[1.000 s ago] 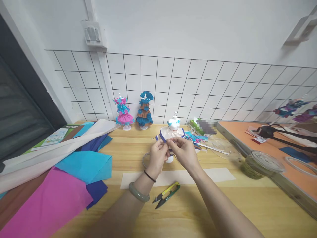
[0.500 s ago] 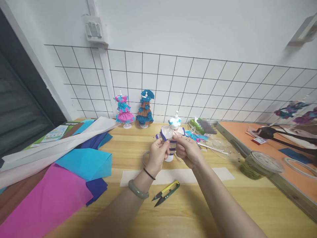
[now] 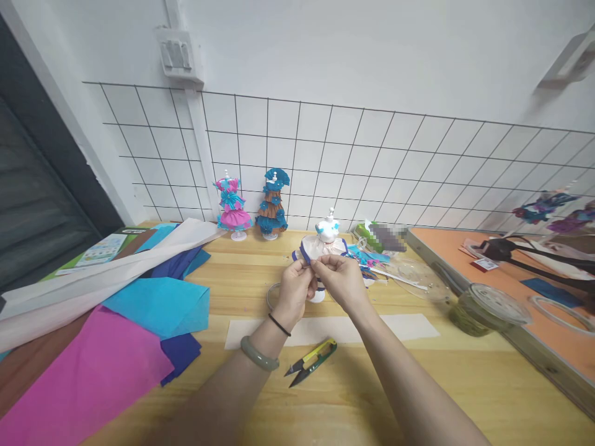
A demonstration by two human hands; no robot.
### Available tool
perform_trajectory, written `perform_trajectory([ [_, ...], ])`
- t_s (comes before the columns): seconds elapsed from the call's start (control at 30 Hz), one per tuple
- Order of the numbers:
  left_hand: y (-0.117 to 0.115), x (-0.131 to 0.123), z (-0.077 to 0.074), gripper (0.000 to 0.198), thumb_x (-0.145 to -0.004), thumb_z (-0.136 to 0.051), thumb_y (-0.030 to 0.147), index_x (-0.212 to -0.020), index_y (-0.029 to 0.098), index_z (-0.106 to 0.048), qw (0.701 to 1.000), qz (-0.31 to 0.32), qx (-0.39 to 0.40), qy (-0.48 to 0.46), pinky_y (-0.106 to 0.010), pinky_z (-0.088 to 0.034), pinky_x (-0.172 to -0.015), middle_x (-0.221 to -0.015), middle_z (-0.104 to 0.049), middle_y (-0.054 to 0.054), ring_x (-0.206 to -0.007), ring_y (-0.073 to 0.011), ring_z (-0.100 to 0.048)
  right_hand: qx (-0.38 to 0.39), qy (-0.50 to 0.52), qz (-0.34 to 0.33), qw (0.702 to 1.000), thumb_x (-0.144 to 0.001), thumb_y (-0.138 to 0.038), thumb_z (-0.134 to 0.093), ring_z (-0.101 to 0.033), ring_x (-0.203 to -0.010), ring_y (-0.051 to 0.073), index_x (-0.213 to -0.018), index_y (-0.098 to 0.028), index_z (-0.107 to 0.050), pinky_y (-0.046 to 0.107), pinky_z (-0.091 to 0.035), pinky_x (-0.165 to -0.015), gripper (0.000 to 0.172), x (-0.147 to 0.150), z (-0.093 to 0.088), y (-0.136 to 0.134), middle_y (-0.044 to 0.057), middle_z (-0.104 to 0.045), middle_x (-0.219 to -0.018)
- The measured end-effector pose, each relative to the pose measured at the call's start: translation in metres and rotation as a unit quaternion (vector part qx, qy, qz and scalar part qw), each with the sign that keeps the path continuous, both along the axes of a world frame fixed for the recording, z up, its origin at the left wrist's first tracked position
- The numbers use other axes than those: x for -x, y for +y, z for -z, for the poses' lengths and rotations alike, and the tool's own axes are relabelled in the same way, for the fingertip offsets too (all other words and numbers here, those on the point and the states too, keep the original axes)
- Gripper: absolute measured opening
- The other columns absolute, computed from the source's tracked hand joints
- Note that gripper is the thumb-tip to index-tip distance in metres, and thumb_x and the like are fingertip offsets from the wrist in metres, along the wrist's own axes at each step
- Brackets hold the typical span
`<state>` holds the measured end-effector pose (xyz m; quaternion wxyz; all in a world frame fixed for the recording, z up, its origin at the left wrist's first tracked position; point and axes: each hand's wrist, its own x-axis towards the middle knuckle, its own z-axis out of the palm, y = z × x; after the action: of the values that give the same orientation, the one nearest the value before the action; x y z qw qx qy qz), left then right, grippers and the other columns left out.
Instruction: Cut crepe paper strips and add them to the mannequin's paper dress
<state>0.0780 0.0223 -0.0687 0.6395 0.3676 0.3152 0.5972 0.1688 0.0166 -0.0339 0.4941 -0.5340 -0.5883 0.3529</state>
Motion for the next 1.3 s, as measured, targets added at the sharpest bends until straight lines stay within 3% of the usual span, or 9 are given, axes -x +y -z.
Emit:
perform_trajectory([
  [0.4,0.002,0.004,0.002,0.031,-0.062,-0.07,0.039,-0.066,0.015,-0.05,1.0,0.017,-0.001,-0.003,-0.015,-0.014,-0.033,-0.041,-0.042,0.008,-0.032,-0.0002,-0.027,-0.026,-0.06,0.033,0.997,-0.068,-0.037,-0.063,-0.055,-0.052,0.014,-0.066,-0.016,-0.061,0.024,-0.041,-0.051,0.022,-0.011,0.001,0.006,0.002,-0.063,-0.057],
  [0.67,0.004,0.007,0.003,0.029,-0.063,-0.069,0.037,-0.066,0.015,-0.05,0.999,0.035,-0.006,-0.001,-0.014,-0.016,-0.033,-0.042,-0.043,0.008,-0.032,-0.0002,-0.028,-0.011,-0.015,0.015,1.0,-0.073,-0.046,-0.057,-0.05,-0.044,0.012,-0.073,-0.014,-0.062,0.022,-0.035,-0.041,0.033,-0.009,0.002,-0.002,0.003,-0.062,-0.057],
  [0.87,0.004,0.006,0.005,0.032,-0.064,-0.07,0.04,-0.068,0.015,-0.051,0.999,0.03,-0.011,0.006,-0.015,-0.016,-0.033,-0.042,-0.043,0.008,-0.032,-0.0003,-0.028,-0.08,-0.036,0.071,0.994,-0.074,-0.044,-0.06,-0.045,-0.044,0.011,-0.076,-0.014,-0.065,0.023,-0.034,-0.045,0.03,-0.004,0.005,-0.009,0.001,-0.061,-0.057],
  [1.07,0.006,0.007,0.007,0.035,-0.062,-0.071,0.043,-0.074,0.014,-0.055,1.0,0.019,-0.012,0.005,-0.015,-0.016,-0.033,-0.043,-0.042,0.008,-0.032,-0.0007,-0.028,-0.059,-0.022,0.033,0.997,-0.076,-0.047,-0.056,-0.043,-0.043,0.011,-0.076,-0.014,-0.063,0.022,-0.032,-0.041,0.033,-0.008,0.006,-0.011,0.0,-0.057,-0.053],
  [1.17,0.007,0.008,0.008,0.035,-0.063,-0.071,0.042,-0.077,0.014,-0.056,1.0,0.027,-0.014,0.002,-0.015,-0.016,-0.034,-0.044,-0.044,0.008,-0.032,-0.0006,-0.028,-0.158,-0.111,0.074,0.978,-0.082,-0.04,-0.052,-0.046,-0.048,0.011,-0.088,-0.015,-0.062,0.023,-0.036,-0.047,0.028,-0.014,0.005,-0.014,0.001,-0.058,-0.061],
  [1.3,0.007,0.008,0.008,0.033,-0.065,-0.069,0.042,-0.076,0.015,-0.055,0.999,0.037,-0.017,-0.003,-0.016,-0.016,-0.034,-0.044,-0.043,0.008,-0.032,-0.0008,-0.028,-0.286,-0.312,0.044,0.905,-0.088,-0.027,-0.042,-0.051,-0.06,0.014,-0.112,-0.016,-0.059,0.024,-0.038,-0.056,0.031,-0.02,0.001,-0.015,0.005,-0.06,-0.074],
])
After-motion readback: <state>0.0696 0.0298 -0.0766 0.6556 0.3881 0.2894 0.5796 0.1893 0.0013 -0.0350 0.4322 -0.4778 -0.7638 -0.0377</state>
